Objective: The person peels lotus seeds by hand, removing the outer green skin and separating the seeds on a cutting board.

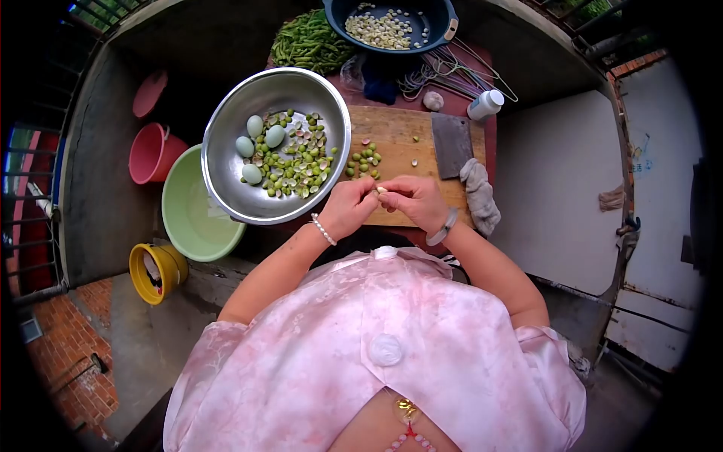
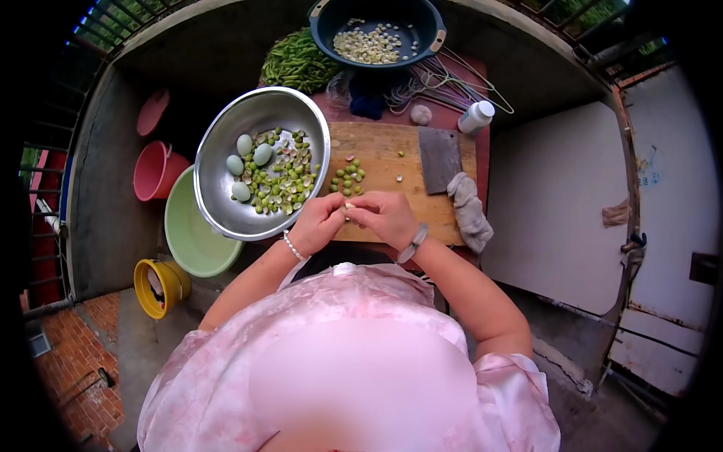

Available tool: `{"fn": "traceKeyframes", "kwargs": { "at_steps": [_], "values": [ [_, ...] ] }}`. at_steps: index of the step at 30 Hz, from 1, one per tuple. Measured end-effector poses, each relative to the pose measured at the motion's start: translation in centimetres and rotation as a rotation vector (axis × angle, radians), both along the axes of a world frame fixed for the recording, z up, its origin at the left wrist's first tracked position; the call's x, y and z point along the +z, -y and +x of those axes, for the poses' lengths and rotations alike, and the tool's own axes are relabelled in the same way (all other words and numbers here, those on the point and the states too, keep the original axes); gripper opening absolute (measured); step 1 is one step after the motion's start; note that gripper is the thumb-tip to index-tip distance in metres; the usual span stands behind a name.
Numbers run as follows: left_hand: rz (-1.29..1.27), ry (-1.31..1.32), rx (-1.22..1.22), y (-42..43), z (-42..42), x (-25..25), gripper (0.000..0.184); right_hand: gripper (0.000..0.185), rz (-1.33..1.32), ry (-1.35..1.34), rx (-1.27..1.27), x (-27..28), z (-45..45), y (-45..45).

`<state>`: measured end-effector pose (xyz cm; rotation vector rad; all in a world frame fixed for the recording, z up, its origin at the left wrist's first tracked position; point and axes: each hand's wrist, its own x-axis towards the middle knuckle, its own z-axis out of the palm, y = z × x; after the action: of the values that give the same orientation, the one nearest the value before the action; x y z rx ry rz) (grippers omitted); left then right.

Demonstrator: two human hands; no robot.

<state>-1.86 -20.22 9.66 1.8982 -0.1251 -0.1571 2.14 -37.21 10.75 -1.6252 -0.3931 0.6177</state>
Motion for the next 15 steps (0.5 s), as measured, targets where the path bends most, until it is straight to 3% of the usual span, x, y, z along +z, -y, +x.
{"fn": "traceKeyframes", "kwargs": {
  "at_steps": [3, 6, 11, 15],
  "values": [
    [0.08, 0.028, 0.022, 0.1, 0.0, 0.1, 0.02, 0.012, 0.126, -0.433, -0.082, -0.7, 0.7, 0.1],
    [0.267, 0.065, 0.088, -1.1, 0.3, -0.9, 0.02, 0.006, 0.17, -0.641, -0.229, -3.7, 3.0, 1.5],
    [0.378, -0.066, 0.306, -5.2, 1.4, -3.6, 0.022, 0.008, -0.145, -0.613, -0.166, -7.1, 6.5, 2.9],
    [0.527, -0.156, 0.312, -7.2, 1.6, -5.8, 0.025, 0.01, -0.477, -0.362, -0.049, -9.7, 7.5, 0.5]
  ]
}}
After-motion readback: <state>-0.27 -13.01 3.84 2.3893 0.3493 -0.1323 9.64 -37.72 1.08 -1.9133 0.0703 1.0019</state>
